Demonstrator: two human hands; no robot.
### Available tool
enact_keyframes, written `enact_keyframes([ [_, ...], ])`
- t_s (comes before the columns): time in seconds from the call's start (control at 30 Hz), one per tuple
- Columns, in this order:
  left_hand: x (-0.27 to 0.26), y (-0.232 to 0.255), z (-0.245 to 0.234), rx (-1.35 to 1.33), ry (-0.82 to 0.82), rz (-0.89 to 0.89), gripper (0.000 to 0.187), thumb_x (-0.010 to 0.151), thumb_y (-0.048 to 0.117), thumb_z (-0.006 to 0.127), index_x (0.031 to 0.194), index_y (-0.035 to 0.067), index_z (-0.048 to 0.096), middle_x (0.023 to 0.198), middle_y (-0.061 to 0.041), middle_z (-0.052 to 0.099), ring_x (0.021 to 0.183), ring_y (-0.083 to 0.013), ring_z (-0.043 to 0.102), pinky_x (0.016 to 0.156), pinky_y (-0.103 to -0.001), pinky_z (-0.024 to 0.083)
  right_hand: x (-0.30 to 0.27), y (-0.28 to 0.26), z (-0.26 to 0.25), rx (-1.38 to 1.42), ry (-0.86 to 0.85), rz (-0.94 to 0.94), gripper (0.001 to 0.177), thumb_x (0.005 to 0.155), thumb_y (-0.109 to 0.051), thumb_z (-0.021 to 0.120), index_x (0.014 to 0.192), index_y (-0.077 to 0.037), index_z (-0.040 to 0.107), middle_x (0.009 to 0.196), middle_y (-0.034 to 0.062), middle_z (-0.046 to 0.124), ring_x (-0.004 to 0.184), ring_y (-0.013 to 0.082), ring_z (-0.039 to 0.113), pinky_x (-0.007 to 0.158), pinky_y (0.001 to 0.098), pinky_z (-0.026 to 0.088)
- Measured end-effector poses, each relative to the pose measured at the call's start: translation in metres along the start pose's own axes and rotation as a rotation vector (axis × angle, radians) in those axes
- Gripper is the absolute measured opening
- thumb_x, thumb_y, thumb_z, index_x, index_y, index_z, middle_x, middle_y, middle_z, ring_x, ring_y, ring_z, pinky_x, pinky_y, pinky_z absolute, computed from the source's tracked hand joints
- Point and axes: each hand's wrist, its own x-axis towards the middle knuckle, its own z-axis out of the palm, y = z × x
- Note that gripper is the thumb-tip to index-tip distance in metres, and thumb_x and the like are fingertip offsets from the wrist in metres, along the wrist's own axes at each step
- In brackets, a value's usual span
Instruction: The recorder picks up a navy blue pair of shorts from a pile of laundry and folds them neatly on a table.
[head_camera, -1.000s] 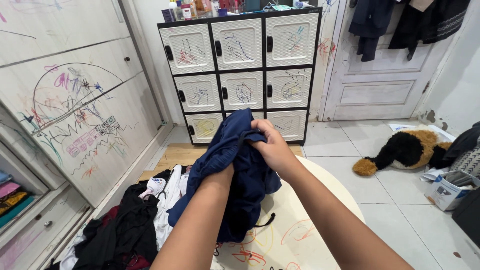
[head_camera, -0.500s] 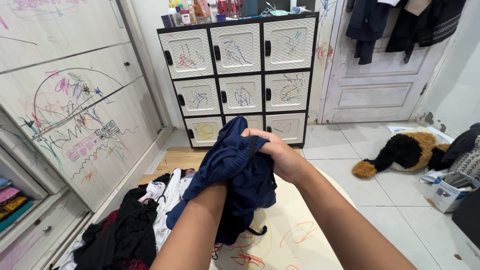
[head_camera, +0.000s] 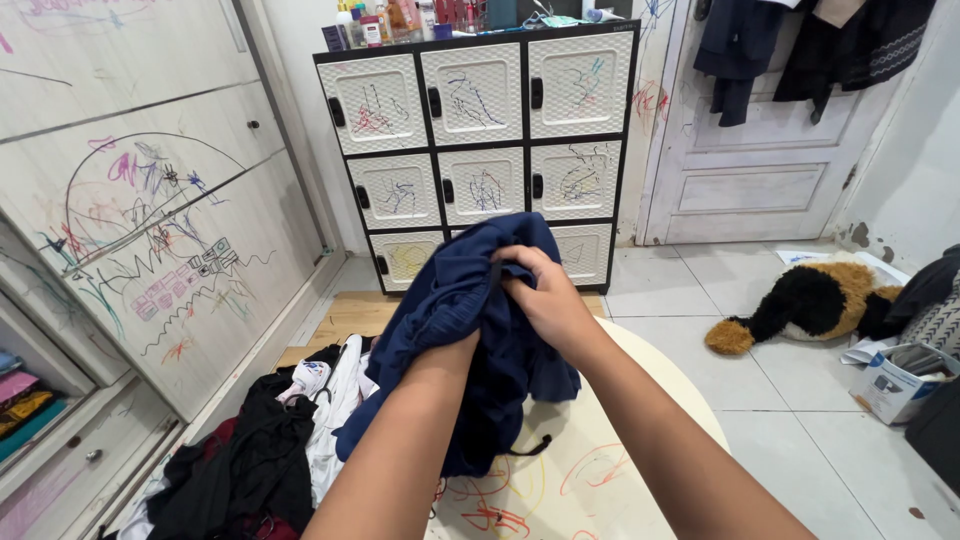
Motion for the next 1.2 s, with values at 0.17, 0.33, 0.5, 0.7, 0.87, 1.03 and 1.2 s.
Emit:
enact_keyframes([
  [0.17, -0.002, -0.005, 0.01, -0.273, -0.042, -0.175, 0.038, 0.097, 0.028, 0.057, 0.131, 0.013, 0.064, 0.131, -0.015, 0.067, 0.123, -0.0299, 0.063, 0.102, -0.037, 0.049, 0.006, 0.008, 0.003, -0.031, -0.055, -0.101, 0.022, 0.094, 0.004, 0.058, 0.114, -0.003, 0.063, 0.115, 0.0058, 0.061, 0.112, 0.0161, 0.058, 0.101, 0.0278, 0.045],
  [0.33, 0.013, -0.035, 0.023, -0.258, -0.067, -0.138, 0.046, 0.091, 0.03, 0.063, 0.133, 0.01, 0.06, 0.129, -0.018, 0.064, 0.119, -0.0346, 0.061, 0.097, -0.04, 0.049, 0.0, -0.03, 0.004, 0.273, -0.071, 0.243, 0.022, 0.097, -0.001, 0.05, 0.112, -0.011, 0.062, 0.1, 0.0006, 0.063, 0.093, 0.0094, 0.056, 0.082, 0.0244, 0.047],
  [0.5, 0.0, 0.027, -0.027, 0.002, -0.156, -0.255, 0.046, 0.093, 0.05, 0.06, 0.1, 0.004, 0.066, 0.1, -0.021, 0.07, 0.099, -0.0403, 0.068, 0.081, -0.048, 0.054, 0.001, -0.032, 0.006, 0.403, -0.119, 0.275, 0.021, 0.097, 0.0, 0.052, 0.11, -0.011, 0.063, 0.101, -0.0007, 0.066, 0.094, 0.0067, 0.06, 0.084, 0.0217, 0.047],
  [0.7, -0.024, 0.072, -0.063, 0.065, -0.172, -0.225, 0.04, 0.089, 0.044, 0.053, 0.105, 0.01, 0.068, 0.106, -0.019, 0.071, 0.1, -0.0416, 0.067, 0.082, -0.048, 0.054, -0.004, -0.036, 0.001, 0.59, -0.316, 0.201, 0.028, 0.087, 0.006, 0.05, 0.109, -0.007, 0.062, 0.108, -0.0013, 0.064, 0.102, 0.0073, 0.062, 0.092, 0.0227, 0.049],
  [0.87, -0.024, 0.06, -0.055, -0.154, -0.253, -0.31, 0.038, 0.09, 0.039, 0.054, 0.108, 0.008, 0.069, 0.108, -0.018, 0.071, 0.1, -0.0389, 0.068, 0.083, -0.046, 0.055, -0.006, -0.037, 0.0, 0.613, -0.355, 0.241, 0.016, 0.096, 0.002, 0.056, 0.108, -0.006, 0.063, 0.107, 0.0002, 0.063, 0.1, 0.0086, 0.061, 0.091, 0.0225, 0.049],
  [1.03, -0.024, 0.041, -0.047, -0.37, -0.329, -0.393, 0.036, 0.091, 0.035, 0.056, 0.11, 0.007, 0.069, 0.11, -0.018, 0.071, 0.1, -0.0362, 0.068, 0.085, -0.045, 0.055, -0.004, -0.028, -0.005, 0.617, -0.294, 0.301, 0.018, 0.092, 0.001, 0.057, 0.107, -0.006, 0.064, 0.105, 0.0008, 0.066, 0.098, 0.0094, 0.064, 0.089, 0.0246, 0.052],
  [1.2, -0.025, 0.021, -0.04, -0.587, -0.403, -0.475, 0.035, 0.092, 0.031, 0.058, 0.112, 0.005, 0.07, 0.112, -0.018, 0.072, 0.101, -0.0335, 0.068, 0.086, -0.043, 0.056, 0.005, -0.005, -0.023, 0.204, -0.171, 0.229, 0.016, 0.088, -0.005, 0.068, 0.104, -0.007, 0.067, 0.097, -0.0012, 0.069, 0.092, 0.0072, 0.066, 0.082, 0.0216, 0.054],
])
